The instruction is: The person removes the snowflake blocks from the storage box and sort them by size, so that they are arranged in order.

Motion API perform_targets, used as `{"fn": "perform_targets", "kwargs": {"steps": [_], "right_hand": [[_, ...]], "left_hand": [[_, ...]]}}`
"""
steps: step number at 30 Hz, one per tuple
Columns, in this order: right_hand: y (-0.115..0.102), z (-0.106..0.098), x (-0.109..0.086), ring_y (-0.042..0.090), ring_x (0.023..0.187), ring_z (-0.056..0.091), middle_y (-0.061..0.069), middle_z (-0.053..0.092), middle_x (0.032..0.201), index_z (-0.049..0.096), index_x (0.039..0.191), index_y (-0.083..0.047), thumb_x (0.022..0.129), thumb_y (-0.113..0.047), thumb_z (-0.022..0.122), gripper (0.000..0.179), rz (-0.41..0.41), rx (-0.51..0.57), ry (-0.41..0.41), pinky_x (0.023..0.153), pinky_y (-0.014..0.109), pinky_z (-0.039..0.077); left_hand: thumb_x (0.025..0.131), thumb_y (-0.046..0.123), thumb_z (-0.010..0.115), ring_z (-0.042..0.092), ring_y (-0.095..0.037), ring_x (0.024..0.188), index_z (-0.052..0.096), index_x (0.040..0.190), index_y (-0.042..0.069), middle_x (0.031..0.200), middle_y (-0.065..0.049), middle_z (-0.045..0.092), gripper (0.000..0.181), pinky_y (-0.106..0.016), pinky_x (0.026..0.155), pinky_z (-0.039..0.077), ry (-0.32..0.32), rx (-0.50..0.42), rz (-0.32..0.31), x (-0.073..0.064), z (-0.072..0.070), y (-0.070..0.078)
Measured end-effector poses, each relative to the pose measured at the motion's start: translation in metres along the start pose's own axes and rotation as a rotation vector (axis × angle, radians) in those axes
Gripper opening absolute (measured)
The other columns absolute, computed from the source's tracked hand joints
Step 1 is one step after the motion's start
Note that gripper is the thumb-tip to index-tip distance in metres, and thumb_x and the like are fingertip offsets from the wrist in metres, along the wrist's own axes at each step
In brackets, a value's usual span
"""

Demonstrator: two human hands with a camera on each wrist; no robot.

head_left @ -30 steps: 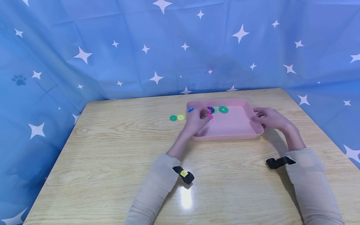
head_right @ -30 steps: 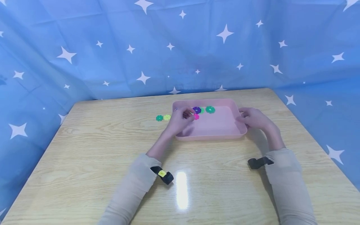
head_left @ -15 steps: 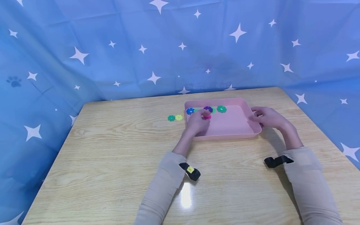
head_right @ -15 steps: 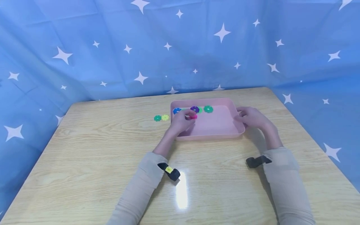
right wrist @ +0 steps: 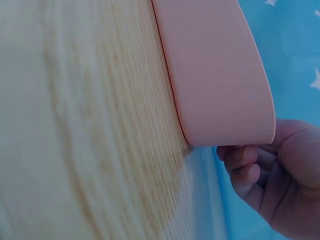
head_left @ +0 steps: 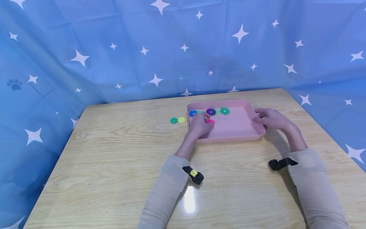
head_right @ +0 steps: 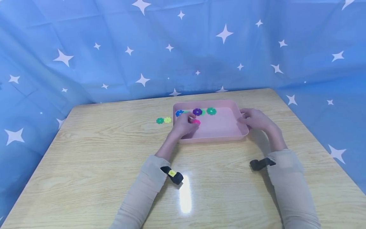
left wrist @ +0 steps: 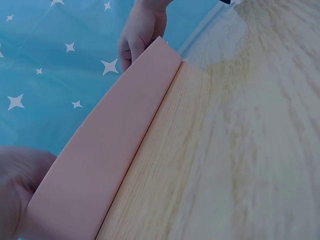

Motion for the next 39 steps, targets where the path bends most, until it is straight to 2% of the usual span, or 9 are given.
{"fn": "perform_targets", "kwargs": {"steps": [7, 14, 19, 24, 27, 34, 39], "right_hand": [[0.002, 0.001, 0.004, 0.015, 0.062, 0.053, 0.013, 0.065, 0.093, 0.040, 0.144, 0.012, 0.104, -0.015, 0.056, 0.051, 0.026, -0.001, -0.011, 0.056, 0.029, 0.045], [0.004, 0.002, 0.004, 0.015, 0.061, 0.052, 0.013, 0.063, 0.091, 0.040, 0.144, 0.011, 0.104, -0.015, 0.056, 0.050, 0.032, 0.001, -0.016, 0.056, 0.029, 0.044], [0.004, 0.001, 0.004, 0.015, 0.062, 0.053, 0.013, 0.063, 0.093, 0.040, 0.144, 0.011, 0.104, -0.016, 0.056, 0.050, 0.029, 0.004, -0.016, 0.056, 0.029, 0.044], [0.002, 0.000, 0.002, 0.016, 0.061, 0.052, 0.011, 0.061, 0.089, 0.041, 0.144, 0.010, 0.104, -0.017, 0.057, 0.051, 0.024, -0.002, -0.017, 0.056, 0.030, 0.044], [0.001, 0.000, 0.000, 0.016, 0.062, 0.052, 0.011, 0.060, 0.088, 0.041, 0.145, 0.009, 0.104, -0.019, 0.057, 0.052, 0.020, -0.001, -0.015, 0.057, 0.030, 0.044], [-0.001, 0.001, -0.002, 0.016, 0.064, 0.053, 0.012, 0.061, 0.091, 0.043, 0.143, 0.009, 0.104, -0.020, 0.057, 0.051, 0.010, 0.001, -0.006, 0.058, 0.030, 0.044], [-0.003, 0.000, -0.002, 0.017, 0.064, 0.053, 0.013, 0.062, 0.092, 0.042, 0.144, 0.009, 0.104, -0.020, 0.057, 0.052, 0.007, -0.004, -0.010, 0.058, 0.030, 0.045]], "left_hand": [[0.091, 0.013, 0.077, 0.051, -0.017, 0.098, 0.066, 0.106, 0.009, 0.101, -0.003, 0.055, 0.020, -0.026, 0.077, 0.050, -0.002, 0.074, -0.014, -0.002, 0.002, 0.001], [0.091, 0.011, 0.076, 0.058, -0.016, 0.082, 0.062, 0.104, 0.015, 0.087, 0.000, 0.062, 0.019, -0.024, 0.067, 0.050, 0.000, 0.052, 0.011, -0.001, 0.002, 0.001], [0.094, 0.009, 0.072, 0.059, -0.015, 0.075, 0.064, 0.102, 0.017, 0.081, 0.001, 0.064, 0.014, -0.024, 0.064, 0.048, 0.014, -0.011, 0.108, -0.002, 0.000, 0.004], [0.096, 0.007, 0.067, 0.059, -0.014, 0.080, 0.067, 0.106, 0.013, 0.090, 0.000, 0.066, 0.011, -0.021, 0.072, 0.050, 0.089, -0.080, 0.242, -0.005, -0.007, 0.010], [0.098, 0.006, 0.065, 0.059, -0.014, 0.082, 0.068, 0.107, 0.010, 0.093, -0.001, 0.066, 0.010, -0.019, 0.075, 0.050, 0.123, -0.094, 0.296, -0.006, -0.010, 0.013], [0.098, 0.005, 0.065, 0.060, -0.014, 0.081, 0.068, 0.108, 0.006, 0.091, -0.004, 0.064, 0.010, -0.019, 0.074, 0.051, 0.175, -0.157, 0.358, -0.009, -0.024, 0.018], [0.098, 0.005, 0.064, 0.059, -0.017, 0.085, 0.067, 0.117, 0.001, 0.096, -0.007, 0.061, 0.019, -0.021, 0.077, 0.052, 0.208, -0.200, 0.347, -0.011, -0.044, 0.009]]}}
Point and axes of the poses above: each hand's wrist, its own x-axis towards the middle knuckle, its own z-axis out of the palm, y = z × x, the point moved 6 cm from there along x, towards the middle knuckle
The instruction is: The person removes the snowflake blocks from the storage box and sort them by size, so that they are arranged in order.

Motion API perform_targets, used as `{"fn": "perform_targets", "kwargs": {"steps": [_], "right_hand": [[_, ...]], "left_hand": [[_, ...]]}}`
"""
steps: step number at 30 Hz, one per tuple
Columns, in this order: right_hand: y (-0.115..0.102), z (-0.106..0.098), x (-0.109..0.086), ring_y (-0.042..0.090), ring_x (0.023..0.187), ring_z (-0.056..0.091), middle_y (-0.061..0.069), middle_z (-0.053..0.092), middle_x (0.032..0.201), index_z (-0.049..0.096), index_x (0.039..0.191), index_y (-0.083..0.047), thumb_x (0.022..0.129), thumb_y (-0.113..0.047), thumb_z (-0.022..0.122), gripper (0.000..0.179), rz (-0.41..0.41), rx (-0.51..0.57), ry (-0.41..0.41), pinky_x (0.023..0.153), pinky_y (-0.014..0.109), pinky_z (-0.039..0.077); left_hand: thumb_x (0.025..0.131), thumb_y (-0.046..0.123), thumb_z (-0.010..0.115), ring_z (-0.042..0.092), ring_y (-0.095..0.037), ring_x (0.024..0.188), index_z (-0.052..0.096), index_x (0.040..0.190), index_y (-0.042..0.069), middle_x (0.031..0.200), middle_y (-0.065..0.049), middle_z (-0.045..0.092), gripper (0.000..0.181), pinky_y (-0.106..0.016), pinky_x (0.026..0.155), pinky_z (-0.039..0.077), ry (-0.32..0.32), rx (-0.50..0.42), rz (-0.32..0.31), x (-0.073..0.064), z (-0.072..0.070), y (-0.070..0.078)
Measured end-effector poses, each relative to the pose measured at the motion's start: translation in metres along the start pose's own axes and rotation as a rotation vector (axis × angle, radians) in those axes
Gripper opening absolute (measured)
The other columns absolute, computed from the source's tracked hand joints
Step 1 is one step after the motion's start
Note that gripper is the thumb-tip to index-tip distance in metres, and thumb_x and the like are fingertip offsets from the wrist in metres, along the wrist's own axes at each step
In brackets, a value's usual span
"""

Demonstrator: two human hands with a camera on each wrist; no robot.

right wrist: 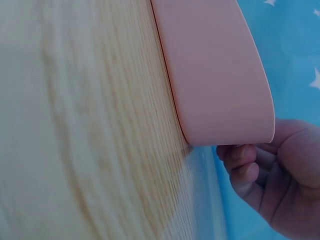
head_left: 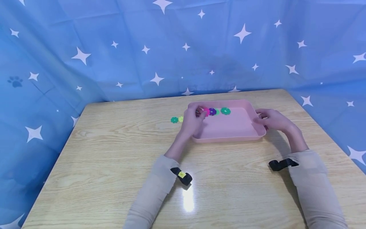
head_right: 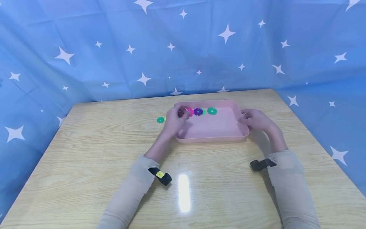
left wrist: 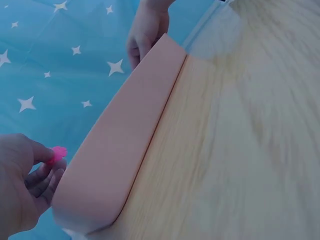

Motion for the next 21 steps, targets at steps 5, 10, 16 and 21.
{"fn": "perform_targets", "kwargs": {"steps": [5, 10, 16, 21], "right_hand": [[0.002, -0.002, 0.000, 0.017, 0.066, 0.055, 0.014, 0.063, 0.095, 0.042, 0.144, 0.008, 0.104, -0.023, 0.057, 0.052, 0.007, -0.003, -0.004, 0.059, 0.031, 0.046], [0.004, -0.002, 0.000, 0.017, 0.065, 0.054, 0.013, 0.062, 0.093, 0.043, 0.144, 0.007, 0.104, -0.023, 0.057, 0.052, 0.007, -0.004, -0.001, 0.059, 0.031, 0.045], [0.005, -0.001, 0.000, 0.017, 0.064, 0.054, 0.013, 0.062, 0.092, 0.042, 0.145, 0.007, 0.104, -0.022, 0.057, 0.052, 0.005, 0.004, -0.004, 0.058, 0.031, 0.046], [0.002, 0.000, 0.000, 0.017, 0.066, 0.055, 0.015, 0.063, 0.096, 0.042, 0.145, 0.008, 0.104, -0.022, 0.057, 0.053, 0.004, 0.007, -0.005, 0.059, 0.031, 0.046]], "left_hand": [[0.098, 0.004, 0.063, 0.061, -0.020, 0.082, 0.066, 0.117, 0.001, 0.093, -0.010, 0.062, 0.019, -0.024, 0.075, 0.053, 0.023, -0.024, -0.017, 0.000, -0.023, -0.004], [0.098, 0.002, 0.063, 0.061, -0.020, 0.078, 0.068, 0.113, 0.002, 0.090, -0.010, 0.062, 0.016, -0.025, 0.072, 0.053, 0.062, -0.043, -0.030, 0.000, -0.045, -0.008], [0.099, 0.003, 0.062, 0.058, -0.020, 0.078, 0.068, 0.114, 0.004, 0.089, -0.011, 0.062, 0.016, -0.025, 0.065, 0.050, 0.080, -0.009, -0.069, -0.003, -0.066, -0.022], [0.099, 0.004, 0.061, 0.056, -0.020, 0.079, 0.070, 0.115, 0.005, 0.092, -0.011, 0.063, 0.018, -0.025, 0.065, 0.048, 0.084, 0.046, -0.110, -0.005, -0.085, -0.038]]}}
Point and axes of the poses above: each hand's wrist, its own x-axis towards the middle knuckle, its own z-axis out of the palm, y = z × x, the point moved 6 cm from there along x, towards the middle knuckle
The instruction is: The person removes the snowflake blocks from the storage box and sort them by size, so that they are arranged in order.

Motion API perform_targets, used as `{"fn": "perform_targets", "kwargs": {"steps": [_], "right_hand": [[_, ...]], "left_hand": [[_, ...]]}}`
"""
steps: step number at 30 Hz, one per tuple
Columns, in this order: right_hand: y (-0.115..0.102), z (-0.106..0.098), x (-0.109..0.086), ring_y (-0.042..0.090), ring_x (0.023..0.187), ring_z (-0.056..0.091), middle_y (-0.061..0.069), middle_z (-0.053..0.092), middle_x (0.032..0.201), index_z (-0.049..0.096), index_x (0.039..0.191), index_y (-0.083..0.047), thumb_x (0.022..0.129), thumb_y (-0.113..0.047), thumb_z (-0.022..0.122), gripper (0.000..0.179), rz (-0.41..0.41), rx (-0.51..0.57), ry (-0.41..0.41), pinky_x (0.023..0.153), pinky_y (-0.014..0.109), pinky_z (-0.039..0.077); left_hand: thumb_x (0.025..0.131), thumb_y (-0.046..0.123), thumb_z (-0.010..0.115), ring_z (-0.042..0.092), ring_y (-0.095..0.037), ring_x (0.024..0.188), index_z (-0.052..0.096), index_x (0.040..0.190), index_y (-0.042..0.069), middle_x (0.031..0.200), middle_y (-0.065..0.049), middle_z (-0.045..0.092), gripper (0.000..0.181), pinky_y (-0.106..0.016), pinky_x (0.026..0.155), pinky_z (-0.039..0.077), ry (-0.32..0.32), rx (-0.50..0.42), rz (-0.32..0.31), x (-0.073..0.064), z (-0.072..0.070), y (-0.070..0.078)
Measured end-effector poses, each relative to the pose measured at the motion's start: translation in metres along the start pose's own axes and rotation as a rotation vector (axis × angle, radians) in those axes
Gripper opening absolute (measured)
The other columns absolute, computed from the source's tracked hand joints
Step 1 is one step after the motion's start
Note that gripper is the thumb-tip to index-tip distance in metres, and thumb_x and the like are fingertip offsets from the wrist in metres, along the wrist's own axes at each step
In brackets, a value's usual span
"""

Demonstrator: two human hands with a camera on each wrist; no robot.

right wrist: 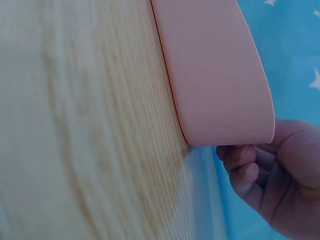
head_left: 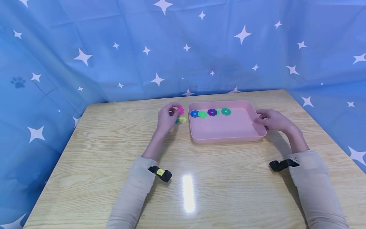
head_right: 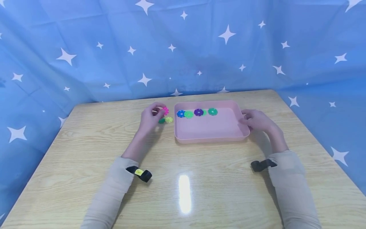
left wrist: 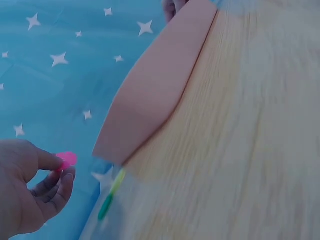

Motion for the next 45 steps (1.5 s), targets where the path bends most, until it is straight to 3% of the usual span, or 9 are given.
{"fn": "perform_targets", "kwargs": {"steps": [11, 16, 27, 36, 45], "right_hand": [[-0.003, 0.000, -0.002, 0.017, 0.067, 0.056, 0.016, 0.065, 0.098, 0.043, 0.144, 0.008, 0.104, -0.021, 0.058, 0.052, 0.001, -0.005, 0.002, 0.060, 0.031, 0.046], [-0.003, 0.000, -0.002, 0.017, 0.068, 0.056, 0.017, 0.065, 0.100, 0.042, 0.144, 0.008, 0.104, -0.022, 0.058, 0.053, 0.005, -0.002, -0.001, 0.060, 0.031, 0.046], [-0.002, 0.000, -0.001, 0.017, 0.063, 0.052, 0.012, 0.061, 0.090, 0.042, 0.144, 0.008, 0.104, -0.020, 0.057, 0.051, 0.001, -0.006, 0.004, 0.057, 0.030, 0.044], [0.000, 0.001, 0.002, 0.016, 0.065, 0.054, 0.013, 0.063, 0.095, 0.040, 0.145, 0.010, 0.104, -0.019, 0.056, 0.052, 0.017, -0.024, 0.002, 0.059, 0.030, 0.045], [-0.002, 0.000, 0.001, 0.015, 0.068, 0.056, 0.017, 0.066, 0.100, 0.042, 0.145, 0.009, 0.104, -0.020, 0.057, 0.052, -0.002, -0.012, 0.005, 0.060, 0.030, 0.047]], "left_hand": [[0.100, 0.008, 0.061, 0.055, -0.020, 0.079, 0.069, 0.115, 0.005, 0.092, -0.012, 0.064, 0.018, -0.027, 0.064, 0.044, -0.040, 0.139, -0.155, 0.001, -0.032, -0.038], [0.099, 0.008, 0.062, 0.053, -0.018, 0.075, 0.069, 0.114, 0.004, 0.089, -0.012, 0.064, 0.018, -0.026, 0.061, 0.042, -0.051, 0.185, -0.177, 0.000, -0.038, -0.046], [0.097, 0.007, 0.064, 0.051, -0.018, 0.067, 0.067, 0.108, 0.000, 0.078, -0.009, 0.061, 0.013, -0.027, 0.059, 0.042, -0.076, 0.217, -0.203, -0.002, -0.038, -0.053], [0.096, 0.008, 0.068, 0.054, -0.020, 0.073, 0.067, 0.104, -0.001, 0.086, -0.012, 0.062, 0.013, -0.026, 0.061, 0.043, -0.083, 0.277, -0.198, -0.003, -0.034, -0.054], [0.097, 0.010, 0.067, 0.055, -0.021, 0.078, 0.066, 0.108, -0.001, 0.091, -0.013, 0.062, 0.016, -0.026, 0.063, 0.044, -0.064, 0.244, -0.220, -0.003, -0.035, -0.054]]}}
Point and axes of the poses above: each hand's wrist, its own x-axis towards the middle knuckle, its own z-axis out of the palm, y = z × x, the point moved 6 cm from there along x, towards the middle knuckle
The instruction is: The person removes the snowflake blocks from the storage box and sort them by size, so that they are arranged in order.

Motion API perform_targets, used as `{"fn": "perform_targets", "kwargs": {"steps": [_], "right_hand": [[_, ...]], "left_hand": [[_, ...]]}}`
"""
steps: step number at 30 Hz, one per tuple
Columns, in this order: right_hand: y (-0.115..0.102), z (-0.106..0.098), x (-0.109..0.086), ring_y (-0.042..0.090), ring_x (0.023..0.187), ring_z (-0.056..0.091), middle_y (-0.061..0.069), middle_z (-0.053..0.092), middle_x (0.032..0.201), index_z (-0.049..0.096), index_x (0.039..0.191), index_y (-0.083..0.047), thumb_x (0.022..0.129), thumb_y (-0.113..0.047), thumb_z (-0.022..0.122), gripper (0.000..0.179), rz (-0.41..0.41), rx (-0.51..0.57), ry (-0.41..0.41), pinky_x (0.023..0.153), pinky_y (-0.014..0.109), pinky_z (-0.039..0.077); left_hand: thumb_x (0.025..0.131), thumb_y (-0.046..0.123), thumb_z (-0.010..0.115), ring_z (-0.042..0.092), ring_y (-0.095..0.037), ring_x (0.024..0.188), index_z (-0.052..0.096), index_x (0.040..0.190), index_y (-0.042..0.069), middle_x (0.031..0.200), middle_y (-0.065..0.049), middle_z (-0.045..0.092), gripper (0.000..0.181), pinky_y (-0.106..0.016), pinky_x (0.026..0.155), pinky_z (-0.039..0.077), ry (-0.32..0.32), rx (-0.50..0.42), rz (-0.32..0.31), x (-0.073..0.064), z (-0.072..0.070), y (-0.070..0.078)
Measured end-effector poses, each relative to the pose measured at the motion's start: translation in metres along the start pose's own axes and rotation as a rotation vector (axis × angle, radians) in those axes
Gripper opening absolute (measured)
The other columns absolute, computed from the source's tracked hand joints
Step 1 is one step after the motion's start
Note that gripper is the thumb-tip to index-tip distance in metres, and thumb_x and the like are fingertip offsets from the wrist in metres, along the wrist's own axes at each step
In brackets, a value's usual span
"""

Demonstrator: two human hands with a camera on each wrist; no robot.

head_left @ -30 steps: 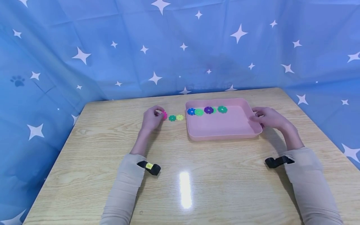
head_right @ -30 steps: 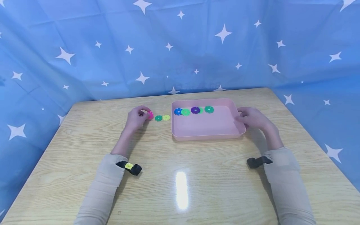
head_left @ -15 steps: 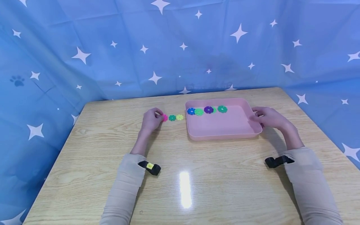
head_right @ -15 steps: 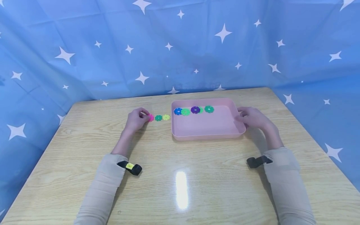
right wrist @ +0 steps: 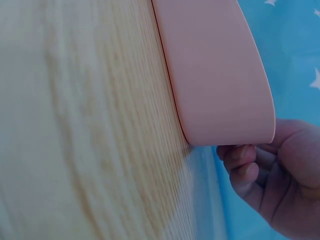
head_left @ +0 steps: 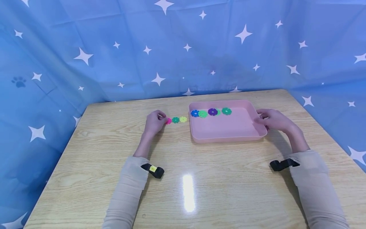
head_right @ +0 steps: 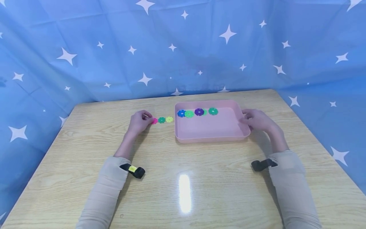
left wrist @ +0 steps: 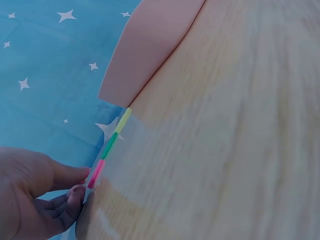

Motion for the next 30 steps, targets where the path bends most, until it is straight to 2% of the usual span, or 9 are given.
{"fn": "perform_targets", "kwargs": {"steps": [4, 7, 15, 19, 30], "right_hand": [[0.000, -0.001, -0.001, 0.017, 0.068, 0.055, 0.015, 0.064, 0.097, 0.043, 0.145, 0.007, 0.104, -0.022, 0.057, 0.052, 0.001, -0.002, 0.000, 0.059, 0.030, 0.046], [-0.001, 0.000, -0.001, 0.017, 0.069, 0.055, 0.015, 0.064, 0.097, 0.043, 0.145, 0.007, 0.104, -0.023, 0.057, 0.052, 0.006, -0.005, -0.001, 0.060, 0.030, 0.046], [-0.001, 0.000, -0.001, 0.017, 0.066, 0.054, 0.014, 0.062, 0.094, 0.043, 0.144, 0.007, 0.104, -0.021, 0.057, 0.052, 0.002, 0.008, -0.004, 0.059, 0.030, 0.045], [0.000, 0.000, -0.001, 0.016, 0.068, 0.055, 0.015, 0.063, 0.097, 0.043, 0.144, 0.008, 0.104, -0.021, 0.057, 0.051, 0.000, 0.006, 0.000, 0.060, 0.030, 0.046], [0.002, 0.001, 0.001, 0.015, 0.069, 0.056, 0.016, 0.065, 0.100, 0.041, 0.145, 0.010, 0.104, -0.019, 0.057, 0.052, 0.003, 0.010, -0.002, 0.060, 0.030, 0.047]], "left_hand": [[0.097, 0.011, 0.067, 0.056, -0.022, 0.081, 0.066, 0.111, -0.001, 0.095, -0.014, 0.063, 0.019, -0.026, 0.065, 0.045, 0.015, -0.033, -0.016, 0.000, 0.000, 0.002], [0.098, 0.011, 0.066, 0.057, -0.022, 0.082, 0.066, 0.112, -0.001, 0.094, -0.014, 0.063, 0.019, -0.026, 0.065, 0.045, 0.025, -0.063, 0.001, 0.000, 0.000, 0.007], [0.098, 0.010, 0.066, 0.059, -0.022, 0.080, 0.067, 0.111, -0.001, 0.093, -0.012, 0.063, 0.017, -0.026, 0.065, 0.048, 0.003, -0.167, 0.129, -0.006, 0.009, 0.038], [0.098, 0.010, 0.067, 0.056, -0.019, 0.080, 0.067, 0.110, 0.000, 0.092, -0.011, 0.061, 0.015, -0.025, 0.067, 0.047, -0.027, -0.181, 0.194, -0.011, 0.021, 0.058], [0.098, 0.009, 0.067, 0.056, -0.019, 0.082, 0.067, 0.112, -0.002, 0.090, -0.008, 0.061, 0.018, -0.022, 0.069, 0.047, -0.147, -0.213, 0.278, -0.024, 0.062, 0.098]]}}
Point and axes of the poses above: each hand's wrist, its own x-axis towards the middle knuckle, its own z-axis out of the palm, y = z × x, the point moved 6 cm from there along x, towards the middle knuckle
